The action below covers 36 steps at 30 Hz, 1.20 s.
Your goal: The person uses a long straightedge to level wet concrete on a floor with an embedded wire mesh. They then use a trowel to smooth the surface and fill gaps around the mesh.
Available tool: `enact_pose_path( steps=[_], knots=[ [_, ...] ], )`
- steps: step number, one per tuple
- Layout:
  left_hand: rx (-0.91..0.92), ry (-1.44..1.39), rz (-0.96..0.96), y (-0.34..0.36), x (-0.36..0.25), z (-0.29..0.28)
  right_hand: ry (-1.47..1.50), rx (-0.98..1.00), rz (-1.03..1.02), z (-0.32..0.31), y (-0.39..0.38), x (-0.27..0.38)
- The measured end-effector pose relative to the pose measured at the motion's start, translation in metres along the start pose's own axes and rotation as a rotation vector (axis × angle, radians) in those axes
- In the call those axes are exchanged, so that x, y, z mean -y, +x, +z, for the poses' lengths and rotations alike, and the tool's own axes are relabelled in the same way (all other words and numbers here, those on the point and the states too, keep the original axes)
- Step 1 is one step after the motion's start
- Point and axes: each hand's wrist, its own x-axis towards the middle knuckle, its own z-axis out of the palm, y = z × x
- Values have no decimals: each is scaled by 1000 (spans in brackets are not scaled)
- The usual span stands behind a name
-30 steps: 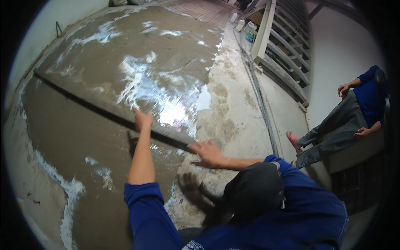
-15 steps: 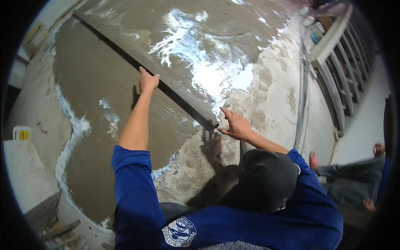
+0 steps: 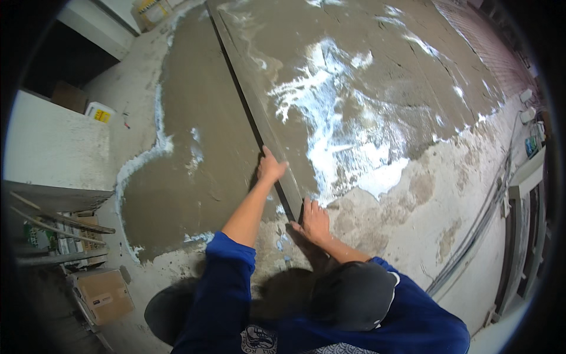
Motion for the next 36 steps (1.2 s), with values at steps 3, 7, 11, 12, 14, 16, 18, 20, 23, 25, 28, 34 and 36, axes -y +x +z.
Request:
enact_pose_path(
  steps=[3, 7, 11, 12, 14, 16, 18, 20, 23, 25, 28, 34, 36],
  knots=[
    [-32, -25, -11, -4, -7, -4, 14, 12, -41, 1, 4, -4],
    [-24, 15, -35, 1, -16, -13, 108, 148, -12, 4, 9, -12],
    [12, 14, -51, -8, -26, -13, 94, 161, -28, 5, -1, -23],
    [8, 21, -66, -13, -28, -11, 112, 149, -40, 4, -7, -26],
    [19, -10, -47, -29, -28, -4, 108, 125, -51, 4, -21, -30],
    [20, -39, -19, -43, -23, 3, 60, 192, -20, 4, -35, -30],
    [52, -61, -7, -47, -17, 8, 65, 142, -11, 5, -43, -29],
    [44, -98, 37, -39, -15, 9, 40, 136, 3, 5, -40, -28],
    [45, -119, 92, -14, -19, 0, 12, 115, 3, 2, -16, -27],
    [39, -98, 106, 7, -26, -11, 26, 78, -7, 0, 5, -25],
    [28, -96, 132, 28, -35, -22, 16, 102, 0, -5, 31, -24],
    [43, -94, 164, 25, -47, -5, -66, 121, 75, -13, 23, -39],
    [53, -106, 168, 10, -53, 9, -87, 138, 109, -16, 4, -51]
  ],
)
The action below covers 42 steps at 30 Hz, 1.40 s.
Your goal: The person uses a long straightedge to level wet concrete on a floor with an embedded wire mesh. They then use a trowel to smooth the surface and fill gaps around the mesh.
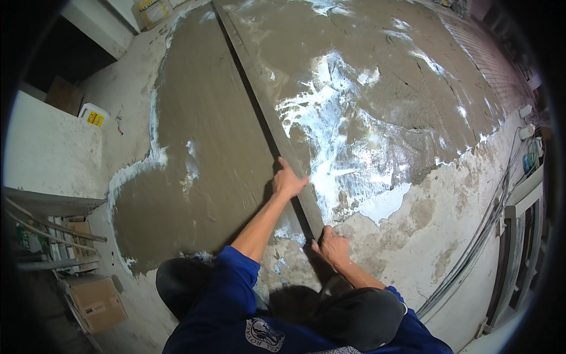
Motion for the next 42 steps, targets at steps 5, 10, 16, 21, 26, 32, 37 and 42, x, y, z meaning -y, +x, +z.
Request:
enact_pose_path(
  steps=[5, 10, 16, 21, 26, 32, 37, 42],
  knots=[
    [92, -12, -19, -41, -16, 34, -44, 50, 64, 3, -44, -29],
    [22, 3, 26, -19, -27, 32, -34, -13, 22, -6, -25, -38],
    [20, 36, 5, 35, -43, 10, -16, -19, 10, -20, 28, -31],
    [50, 34, 26, 16, -50, 19, -37, -49, 38, -18, 9, -42],
    [114, 36, 16, -34, -54, 48, -35, 28, 91, -8, -47, -60],
    [100, 48, 68, -20, -57, 48, -49, 23, 84, -13, -34, -63],
    [34, 80, 46, 40, -73, 19, -33, -59, 42, -31, 29, -54],
    [23, 55, 78, 55, -79, 11, -52, -37, 84, -35, 46, -53]
  ],
)
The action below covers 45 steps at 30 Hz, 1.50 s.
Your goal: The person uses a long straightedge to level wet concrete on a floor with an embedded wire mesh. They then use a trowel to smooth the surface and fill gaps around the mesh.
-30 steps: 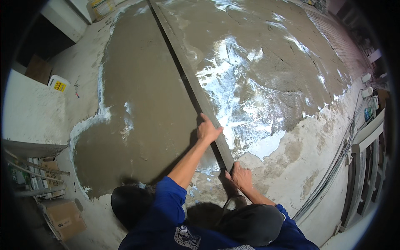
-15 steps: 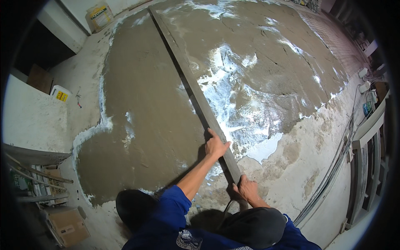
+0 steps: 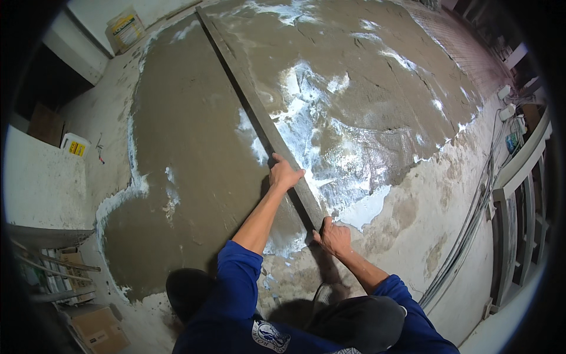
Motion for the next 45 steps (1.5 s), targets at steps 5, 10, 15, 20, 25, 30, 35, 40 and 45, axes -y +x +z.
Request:
enact_pose_path(
  steps=[5, 10, 15, 20, 25, 30, 35, 40, 45],
  knots=[
    [60, 11, -21, -42, 3, 26, 28, 13, 32, 12, -56, -15],
    [69, -38, 41, -93, 4, 57, 8, 12, 64, 19, -103, -25],
    [-6, -53, 85, -61, -5, 54, -23, 59, 74, 8, -71, -31],
    [-9, -79, 26, -20, -20, 38, -80, -46, 27, -8, -30, -32],
    [18, -44, -31, -27, -28, 37, -112, -17, 10, -11, -31, -32],
    [22, 61, -19, -40, -25, 40, -54, -66, -59, -4, -31, -45],
    [-94, 137, 15, -65, -17, -1, 48, -6, -120, -19, -27, -52],
    [-339, 11, 26, -64, -19, -63, 167, -92, -163, -81, -38, -46],
    [-309, 194, -9, -90, -36, -118, 441, -83, -155, -182, -43, -60]
  ],
)
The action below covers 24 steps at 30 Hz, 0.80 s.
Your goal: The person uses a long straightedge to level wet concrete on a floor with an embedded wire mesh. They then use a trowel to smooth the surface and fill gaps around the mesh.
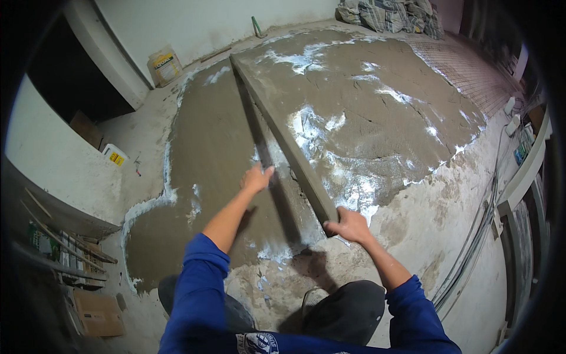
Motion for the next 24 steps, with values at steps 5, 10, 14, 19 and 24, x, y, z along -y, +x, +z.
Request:
enact_pose_path(
  steps=[5, 10, 14, 19, 24],
  knots=[
    [-7, 227, 81, -17, -10, -75, 612, 17, 98, -75, -4, 21],
    [-108, 231, 207, -21, -16, -101, 685, 4, 5, -107, -5, 37],
    [-122, -103, 249, -14, -30, -111, 837, 20, 33, -130, 1, 43],
    [21, -544, 122, 3, -58, -120, 970, 15, 94, -146, 2, 50],
    [19, -603, 153, 54, -95, -115, 722, -33, 137, -144, 1, 58]
  ],
)
